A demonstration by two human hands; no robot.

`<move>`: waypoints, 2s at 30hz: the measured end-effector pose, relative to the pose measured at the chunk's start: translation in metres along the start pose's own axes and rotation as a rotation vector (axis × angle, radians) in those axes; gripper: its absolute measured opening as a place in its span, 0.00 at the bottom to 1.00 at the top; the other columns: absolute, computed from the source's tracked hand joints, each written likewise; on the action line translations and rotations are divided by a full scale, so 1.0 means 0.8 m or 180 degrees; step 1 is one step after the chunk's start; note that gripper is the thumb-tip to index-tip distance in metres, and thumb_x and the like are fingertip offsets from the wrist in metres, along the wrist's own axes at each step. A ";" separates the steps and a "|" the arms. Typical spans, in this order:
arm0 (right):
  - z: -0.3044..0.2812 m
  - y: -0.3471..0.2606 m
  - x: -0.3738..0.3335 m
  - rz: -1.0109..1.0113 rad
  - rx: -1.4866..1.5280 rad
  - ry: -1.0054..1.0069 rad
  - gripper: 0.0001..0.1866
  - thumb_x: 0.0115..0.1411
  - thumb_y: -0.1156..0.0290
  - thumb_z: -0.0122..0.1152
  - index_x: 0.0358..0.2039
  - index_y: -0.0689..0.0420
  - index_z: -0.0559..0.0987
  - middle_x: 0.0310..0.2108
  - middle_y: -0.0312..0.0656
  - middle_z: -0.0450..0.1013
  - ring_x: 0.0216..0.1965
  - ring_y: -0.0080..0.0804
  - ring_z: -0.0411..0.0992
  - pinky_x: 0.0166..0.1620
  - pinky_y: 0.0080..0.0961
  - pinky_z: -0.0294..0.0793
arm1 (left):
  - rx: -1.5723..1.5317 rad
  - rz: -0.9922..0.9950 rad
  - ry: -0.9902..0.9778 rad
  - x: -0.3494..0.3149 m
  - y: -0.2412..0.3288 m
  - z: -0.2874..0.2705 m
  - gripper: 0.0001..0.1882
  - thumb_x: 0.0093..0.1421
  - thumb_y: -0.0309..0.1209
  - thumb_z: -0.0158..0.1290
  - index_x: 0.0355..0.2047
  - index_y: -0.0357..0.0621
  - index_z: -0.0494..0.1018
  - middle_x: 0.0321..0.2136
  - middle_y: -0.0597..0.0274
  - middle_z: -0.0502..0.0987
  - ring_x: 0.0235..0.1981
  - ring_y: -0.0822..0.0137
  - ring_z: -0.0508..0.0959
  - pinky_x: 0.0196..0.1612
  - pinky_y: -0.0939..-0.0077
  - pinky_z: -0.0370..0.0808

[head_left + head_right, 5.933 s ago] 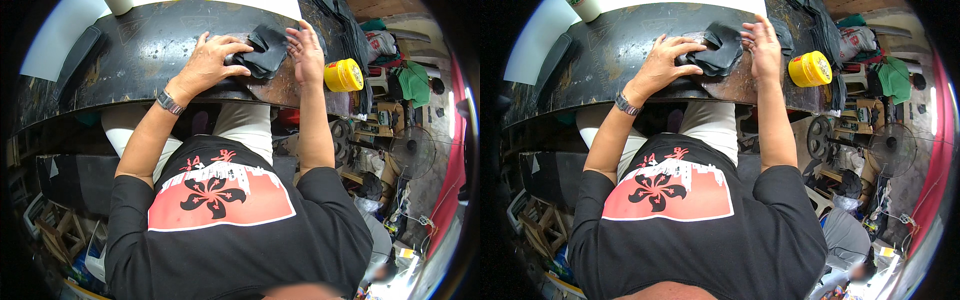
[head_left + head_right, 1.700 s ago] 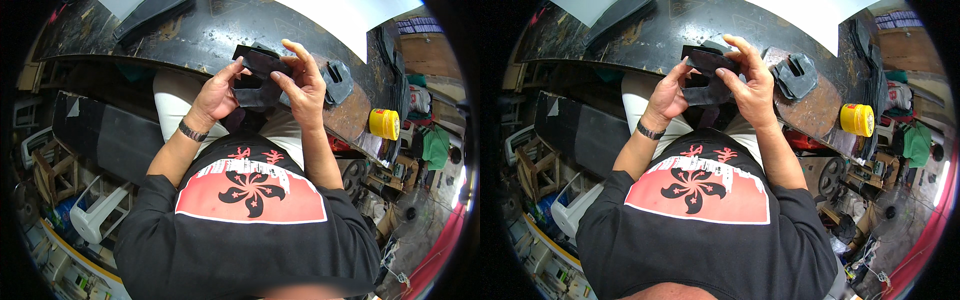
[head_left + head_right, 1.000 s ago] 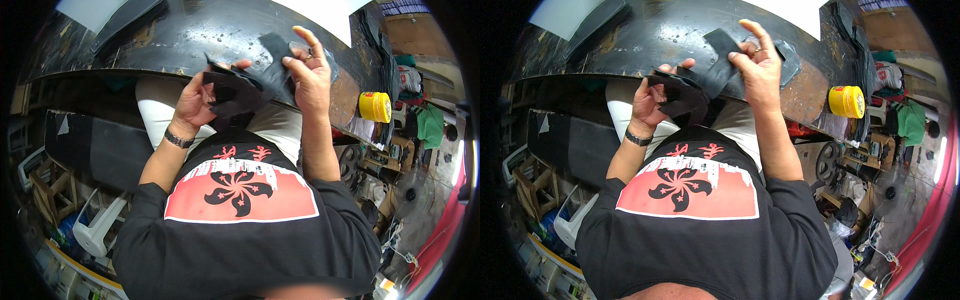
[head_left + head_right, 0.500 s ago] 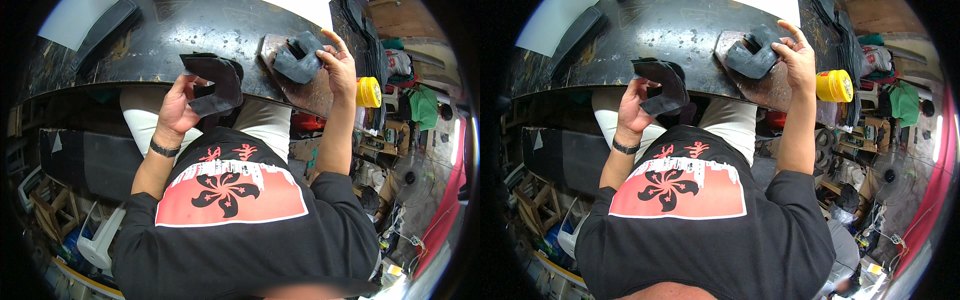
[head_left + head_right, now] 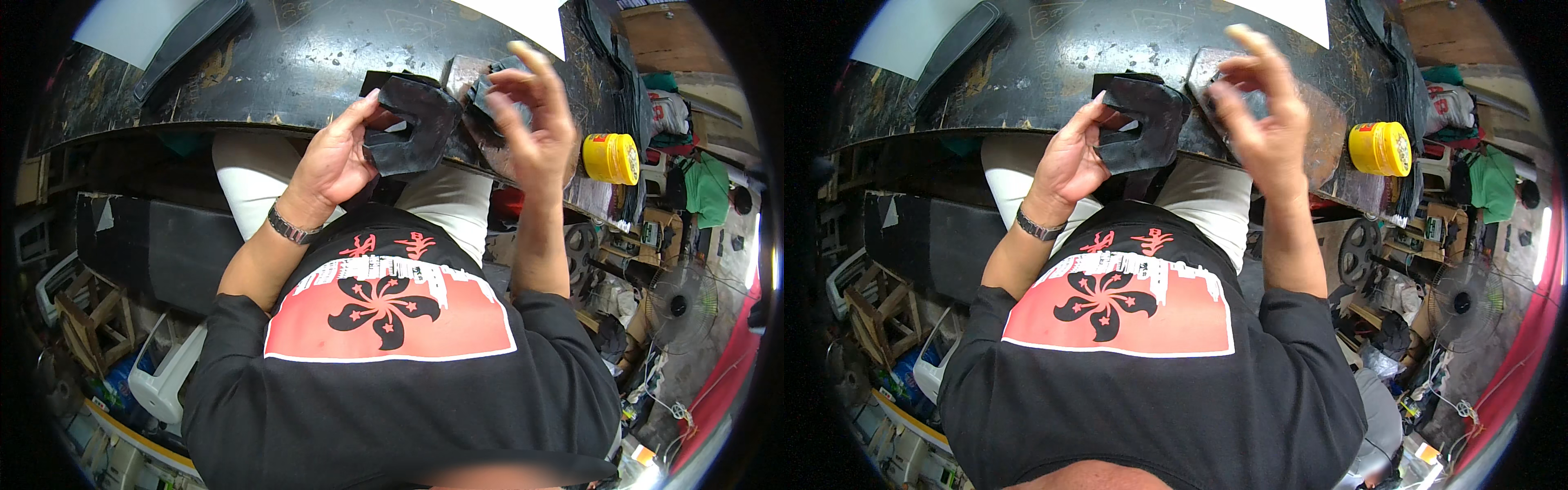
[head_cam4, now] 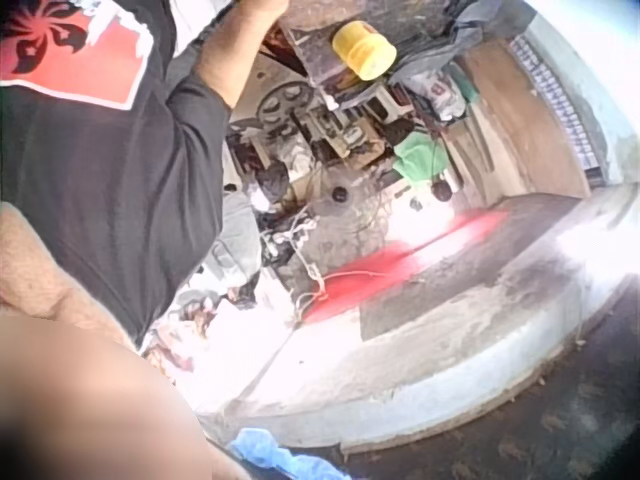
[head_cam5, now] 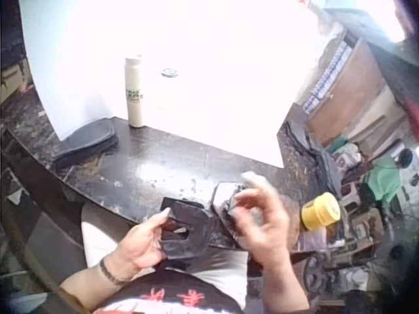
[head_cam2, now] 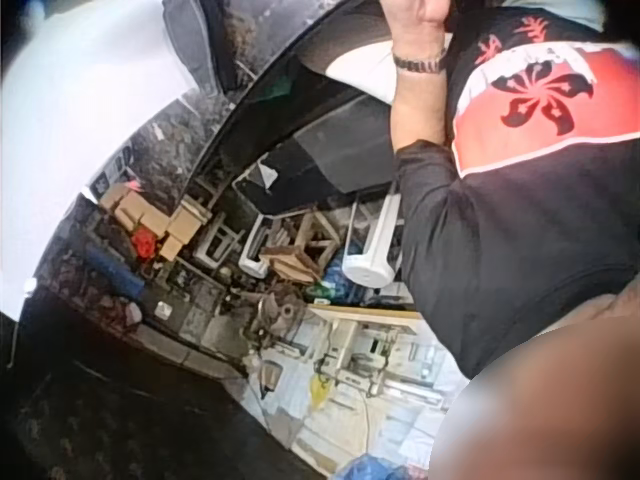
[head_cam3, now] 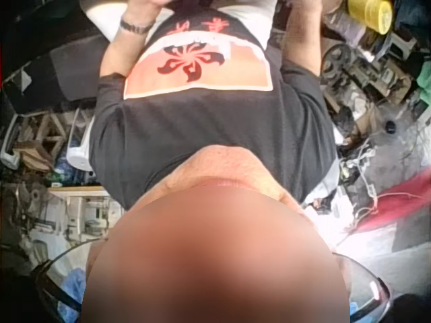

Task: The person applies adhesive from a yellow container to black shoe insole pieces on a workbench, then presses them onto a larger insole base. The person handles multiple insole pieces one at a time, aligning and smoothing each piece after application.

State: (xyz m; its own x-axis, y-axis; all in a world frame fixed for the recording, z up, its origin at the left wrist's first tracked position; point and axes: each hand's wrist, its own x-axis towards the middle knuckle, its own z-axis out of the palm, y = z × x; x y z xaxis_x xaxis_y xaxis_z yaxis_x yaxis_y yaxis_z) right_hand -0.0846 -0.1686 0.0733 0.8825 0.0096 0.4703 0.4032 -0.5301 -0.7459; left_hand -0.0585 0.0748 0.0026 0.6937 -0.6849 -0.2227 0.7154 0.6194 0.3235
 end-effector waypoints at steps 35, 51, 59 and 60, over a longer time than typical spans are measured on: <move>0.060 -0.029 -0.010 -0.0976 -0.0865 -0.0654 0.36 0.52 0.86 0.63 0.64 0.58 0.70 0.53 0.47 0.75 0.55 0.44 0.71 0.60 0.36 0.68 | 0.0677 0.0678 0.1003 -0.004 -0.006 0.001 0.17 0.67 0.43 0.54 0.46 0.43 0.78 0.37 0.60 0.81 0.40 0.67 0.81 0.47 0.68 0.79; 0.053 -0.024 -0.008 0.1601 0.2311 -0.0572 0.31 0.60 0.80 0.65 0.63 0.58 0.70 0.36 0.39 0.77 0.36 0.18 0.73 0.41 0.14 0.72 | 0.1404 0.0733 0.0541 -0.013 -0.007 0.002 0.22 0.71 0.47 0.50 0.38 0.39 0.81 0.34 0.64 0.82 0.34 0.76 0.81 0.39 0.80 0.80; 0.052 -0.016 -0.014 0.2212 0.2922 -0.0785 0.35 0.55 0.83 0.64 0.64 0.61 0.67 0.35 0.37 0.77 0.38 0.19 0.75 0.46 0.15 0.75 | 0.1302 0.1373 -0.0201 -0.020 -0.015 0.008 0.34 0.58 0.37 0.67 0.60 0.40 0.65 0.41 0.63 0.79 0.38 0.74 0.81 0.45 0.79 0.79; 0.053 -0.015 -0.015 0.2281 0.3033 -0.0777 0.35 0.55 0.83 0.65 0.64 0.61 0.67 0.35 0.37 0.76 0.37 0.19 0.76 0.45 0.15 0.75 | 0.1565 0.1684 -0.0211 -0.020 -0.018 0.011 0.38 0.54 0.33 0.70 0.62 0.41 0.63 0.45 0.63 0.78 0.39 0.73 0.80 0.45 0.79 0.79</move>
State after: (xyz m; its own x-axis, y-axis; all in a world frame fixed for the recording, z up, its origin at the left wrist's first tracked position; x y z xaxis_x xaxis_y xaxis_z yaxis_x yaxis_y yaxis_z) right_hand -0.0901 -0.1264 0.0567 0.9592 0.1836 -0.2150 -0.2685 0.3532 -0.8962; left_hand -0.0810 0.0733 0.0099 0.9189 -0.3726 0.1292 0.1541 0.6408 0.7521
